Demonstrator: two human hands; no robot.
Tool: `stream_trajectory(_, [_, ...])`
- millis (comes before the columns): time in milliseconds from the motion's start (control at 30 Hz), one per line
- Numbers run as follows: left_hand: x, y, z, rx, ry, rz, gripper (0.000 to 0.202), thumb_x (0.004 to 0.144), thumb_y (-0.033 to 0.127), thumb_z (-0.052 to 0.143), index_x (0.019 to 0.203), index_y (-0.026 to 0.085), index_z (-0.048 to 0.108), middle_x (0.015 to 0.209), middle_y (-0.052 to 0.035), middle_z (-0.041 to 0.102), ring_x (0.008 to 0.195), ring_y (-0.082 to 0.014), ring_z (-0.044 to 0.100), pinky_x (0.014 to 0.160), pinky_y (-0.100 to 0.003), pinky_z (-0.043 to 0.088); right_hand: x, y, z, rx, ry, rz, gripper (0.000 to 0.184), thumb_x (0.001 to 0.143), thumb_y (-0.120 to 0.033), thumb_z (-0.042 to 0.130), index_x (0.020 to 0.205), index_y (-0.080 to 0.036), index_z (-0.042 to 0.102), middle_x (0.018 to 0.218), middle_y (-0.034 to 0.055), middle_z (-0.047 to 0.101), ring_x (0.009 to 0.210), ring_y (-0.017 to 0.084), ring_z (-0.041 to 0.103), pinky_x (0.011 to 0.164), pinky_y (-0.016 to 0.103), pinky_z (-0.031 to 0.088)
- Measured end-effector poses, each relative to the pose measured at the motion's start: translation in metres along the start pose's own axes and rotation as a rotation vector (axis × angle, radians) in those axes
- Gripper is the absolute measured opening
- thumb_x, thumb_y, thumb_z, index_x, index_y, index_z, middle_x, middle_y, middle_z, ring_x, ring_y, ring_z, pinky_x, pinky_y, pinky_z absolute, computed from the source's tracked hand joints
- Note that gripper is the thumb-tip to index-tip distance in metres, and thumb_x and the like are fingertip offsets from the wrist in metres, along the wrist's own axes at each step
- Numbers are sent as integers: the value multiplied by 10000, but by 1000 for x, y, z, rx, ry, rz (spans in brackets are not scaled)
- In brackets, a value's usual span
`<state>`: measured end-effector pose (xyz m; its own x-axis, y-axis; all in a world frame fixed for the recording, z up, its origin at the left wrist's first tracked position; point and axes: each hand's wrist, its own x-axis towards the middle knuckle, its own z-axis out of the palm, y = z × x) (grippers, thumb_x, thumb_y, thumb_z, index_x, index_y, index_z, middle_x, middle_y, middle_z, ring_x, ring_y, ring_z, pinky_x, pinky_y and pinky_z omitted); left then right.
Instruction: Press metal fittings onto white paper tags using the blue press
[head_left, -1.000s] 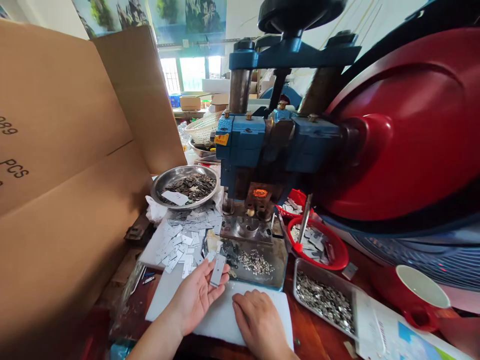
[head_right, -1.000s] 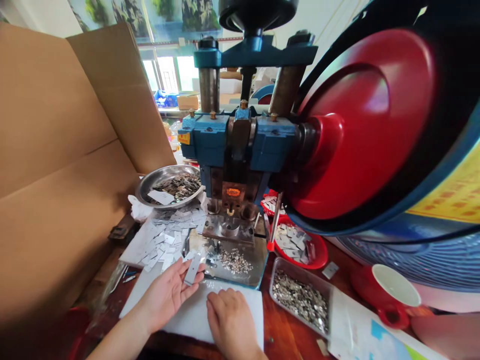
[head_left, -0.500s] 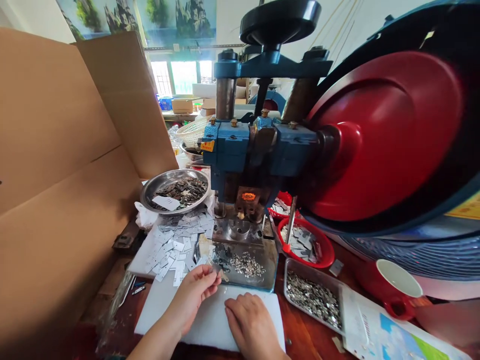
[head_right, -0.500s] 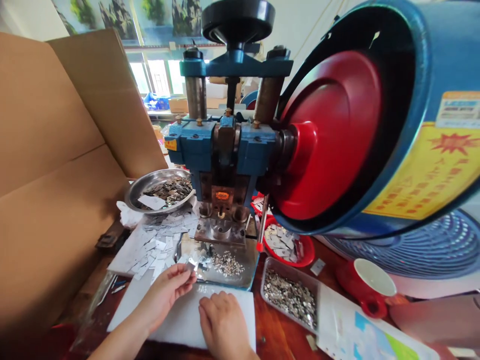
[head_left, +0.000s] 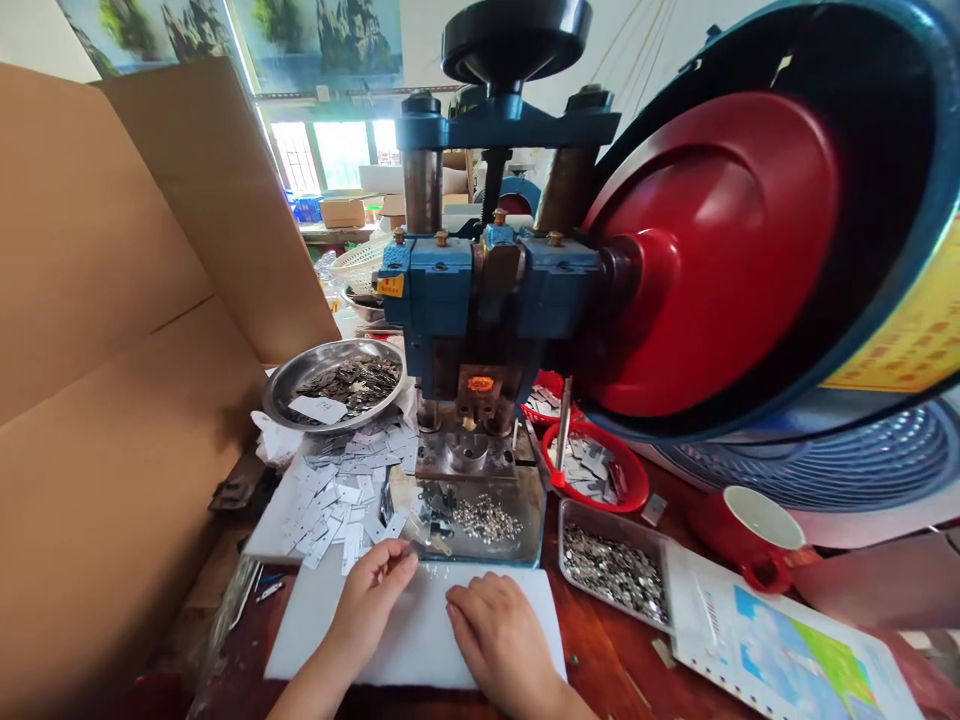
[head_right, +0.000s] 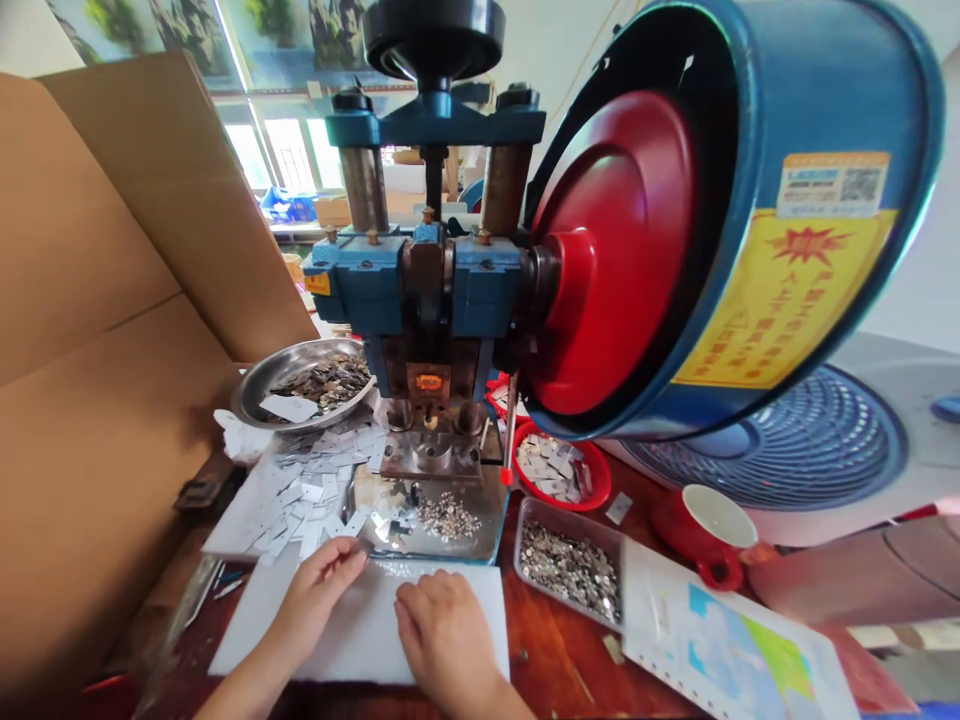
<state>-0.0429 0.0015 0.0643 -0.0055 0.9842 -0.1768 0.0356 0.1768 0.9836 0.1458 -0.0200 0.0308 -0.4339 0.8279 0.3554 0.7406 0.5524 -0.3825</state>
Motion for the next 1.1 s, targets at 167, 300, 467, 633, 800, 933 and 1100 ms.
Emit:
stream_trajectory(167, [1, 2, -1, -10, -10, -15, 314, 724, 489, 687, 742, 176, 665, 727, -21, 601, 735, -192, 518, 686, -252, 396, 1, -1, 0, 5, 4, 0, 129, 895, -172, 464, 839, -211, 573, 709, -1, 557, 688, 161, 473, 668, 291, 262])
stream_trajectory(300, [2, 0, -3, -19, -19, -26, 293, 730, 470, 689, 755, 179, 672, 747, -23, 611, 756, -196, 521, 703, -251, 391, 3, -1, -3, -1, -6, 5, 143, 900, -173, 452, 845, -211, 579, 710, 0, 556, 688, 160, 478, 669, 290, 269])
stream_trajectory(467, [3, -2, -5, -60, -10, -32, 290, 715, 458, 708, 782, 176, 685, 746, -28, 604, 749, -198, 514, 695, -251, 391, 3, -1, -4, -1, -16, 5, 154, 904, -187, 449, 847, -215, 589, 712, 4, 565, 685, 162, 491, 666, 291, 289])
stream_trajectory(633, [1, -3, -4, -31, 11, 33, 292, 706, 460, 713, 695, 173, 667, 697, -14, 558, 702, -180, 486, 659, -246, 377, 3, -1, -7, 109, -42, 41, 171, 905, -207, 451, 849, -229, 611, 714, 5, 596, 682, 165, 537, 659, 285, 354])
stream_trajectory(800, [0, 9, -2, -16, 48, -82, 309, 735, 414, 696, 955, 197, 700, 837, -36, 641, 798, -217, 540, 722, -274, 410, 15, 31, -32, 277, 86, 192, 234, 935, -286, 413, 949, -223, 638, 846, 44, 667, 793, 174, 614, 714, 282, 463])
stream_trajectory(933, [9, 25, 2, -80, 56, -119, 421, 709, 260, 720, 1124, 248, 652, 1162, -42, 617, 1071, -254, 513, 934, -294, 359, 35, 72, -56, 153, 158, 293, 266, 913, -350, 427, 912, -216, 657, 863, 65, 685, 829, 214, 629, 760, 349, 487])
stream_trajectory(1100, [19, 11, 7, -4, 70, -40, 282, 715, 267, 710, 989, 203, 688, 897, -44, 653, 841, -240, 570, 814, -313, 414, 50, 87, -60, 130, 155, 322, 286, 909, -362, 414, 909, -219, 662, 886, 62, 688, 864, 213, 626, 799, 358, 485])
